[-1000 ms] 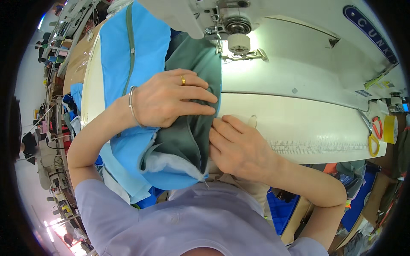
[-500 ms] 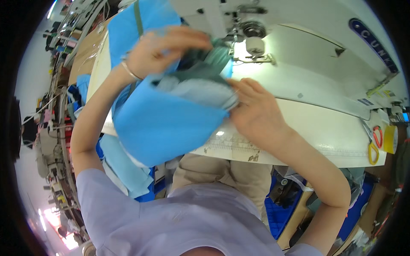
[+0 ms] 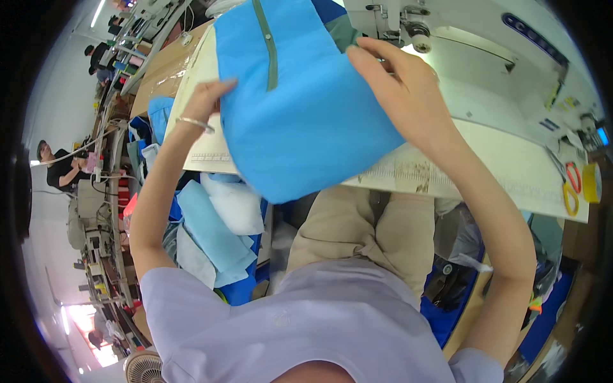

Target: The person aligns blue and green fabric pieces of a bag under a sewing machine needle and sews seams. They repeatedly adjust the fabric, flip the bag to access different edges, and guide it through the machine to stitch multiple sections.

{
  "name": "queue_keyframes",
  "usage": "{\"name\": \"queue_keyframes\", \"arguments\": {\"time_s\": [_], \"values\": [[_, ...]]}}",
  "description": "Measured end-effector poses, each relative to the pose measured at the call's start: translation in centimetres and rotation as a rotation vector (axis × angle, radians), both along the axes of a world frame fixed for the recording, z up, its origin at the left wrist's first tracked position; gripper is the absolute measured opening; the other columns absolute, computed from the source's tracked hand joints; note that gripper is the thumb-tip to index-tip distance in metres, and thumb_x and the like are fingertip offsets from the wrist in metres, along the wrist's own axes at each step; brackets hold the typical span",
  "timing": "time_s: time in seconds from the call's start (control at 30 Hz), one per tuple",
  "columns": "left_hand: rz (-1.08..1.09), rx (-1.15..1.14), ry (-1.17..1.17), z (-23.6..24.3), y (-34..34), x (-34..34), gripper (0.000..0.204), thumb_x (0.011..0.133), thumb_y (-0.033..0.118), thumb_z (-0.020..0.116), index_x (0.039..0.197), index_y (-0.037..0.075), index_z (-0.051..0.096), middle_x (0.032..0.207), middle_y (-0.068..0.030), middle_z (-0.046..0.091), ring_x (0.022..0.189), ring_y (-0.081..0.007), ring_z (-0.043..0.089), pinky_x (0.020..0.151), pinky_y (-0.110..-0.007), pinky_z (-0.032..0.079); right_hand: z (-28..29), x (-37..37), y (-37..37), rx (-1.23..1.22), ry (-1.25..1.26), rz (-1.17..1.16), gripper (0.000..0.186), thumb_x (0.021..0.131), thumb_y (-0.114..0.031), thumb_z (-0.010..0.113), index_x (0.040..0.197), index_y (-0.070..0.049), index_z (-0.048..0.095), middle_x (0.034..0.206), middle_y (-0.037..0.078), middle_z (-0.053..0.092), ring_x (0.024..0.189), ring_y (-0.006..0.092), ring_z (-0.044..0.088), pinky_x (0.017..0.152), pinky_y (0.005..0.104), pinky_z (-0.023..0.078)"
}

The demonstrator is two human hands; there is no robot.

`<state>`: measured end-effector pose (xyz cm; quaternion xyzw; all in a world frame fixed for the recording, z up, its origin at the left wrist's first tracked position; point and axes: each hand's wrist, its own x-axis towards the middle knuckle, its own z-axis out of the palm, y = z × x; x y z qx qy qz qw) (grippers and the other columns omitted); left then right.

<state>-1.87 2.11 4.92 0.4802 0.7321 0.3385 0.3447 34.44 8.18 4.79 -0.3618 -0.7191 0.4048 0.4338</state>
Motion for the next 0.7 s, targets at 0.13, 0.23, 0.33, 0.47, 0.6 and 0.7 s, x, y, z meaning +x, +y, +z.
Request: {"name": "queue_keyframes", "arguments": {"time_s": [0.13,0.23,0.33,0.47,0.6,0.7], "values": [[-0.248,0.6,-0.463,10.7,1.7,0.5,0.032,0.101,0.033,0.062,0.108,0.003,0.071,0.101,-0.0095,0.074,0.088,-0.0207,0.068,0.089,-0.039,0.05,1.0,-0.9,-1.4,-0.208,0.227,-0.025,0.066,0.096,-0.055,0.059,0.124,0.005,0.068,0.115,0.01,0.072,0.111,0.0196,0.064,0.1,0.0281,0.045],[-0.666,0.696,-0.682,19.1,-3.6,-3.8,0.041,0.1,0.036,0.056,0.12,0.0,0.062,0.113,-0.0219,0.065,0.105,-0.0359,0.06,0.102,-0.056,0.04,2.6,-0.8,-3.6,-0.247,0.383,0.1,0.052,0.092,-0.035,0.067,0.126,0.003,0.065,0.117,0.012,0.07,0.112,0.0217,0.065,0.099,0.0312,0.047],[-0.342,1.058,-0.735,17.0,-13.5,2.3,0.074,0.086,0.035,0.067,0.142,-0.008,0.044,0.149,-0.0264,0.042,0.14,-0.0416,0.038,0.119,-0.06,0.026,4.0,1.0,-7.0,-0.09,0.258,0.193,0.043,0.087,-0.028,0.076,0.12,-0.001,0.067,0.112,0.011,0.07,0.106,0.0189,0.064,0.09,0.0334,0.05],[0.12,0.512,-0.615,7.7,-23.9,2.7,0.034,0.088,0.018,0.065,0.116,-0.001,0.06,0.112,-0.0118,0.06,0.103,-0.0257,0.061,0.093,-0.042,0.05,-0.3,2.6,-13.8,0.432,-0.001,0.34,0.035,0.077,-0.029,0.08,0.102,-0.005,0.073,0.097,0.012,0.069,0.093,0.028,0.063,0.084,0.041,0.051],[0.161,-0.124,-0.41,-0.6,-25.3,-0.3,0.038,0.093,0.005,0.062,0.13,-0.002,0.064,0.125,-0.0136,0.068,0.108,-0.0192,0.068,0.094,-0.036,0.056,-10.4,1.8,-19.4,0.603,-0.182,0.347,0.023,0.077,-0.021,0.078,0.091,-0.004,0.074,0.092,0.01,0.068,0.092,0.0307,0.064,0.09,0.0413,0.05],[0.187,0.47,0.333,-0.4,-22.6,0.6,0.041,0.094,-0.005,0.058,0.135,-0.004,0.062,0.13,-0.0143,0.067,0.114,-0.0194,0.066,0.098,-0.032,0.052,-10.8,2.5,-20.0,0.614,-0.243,0.256,0.016,0.074,-0.016,0.075,0.085,-0.005,0.074,0.089,0.007,0.068,0.088,0.0272,0.064,0.087,0.0402,0.051]]}}
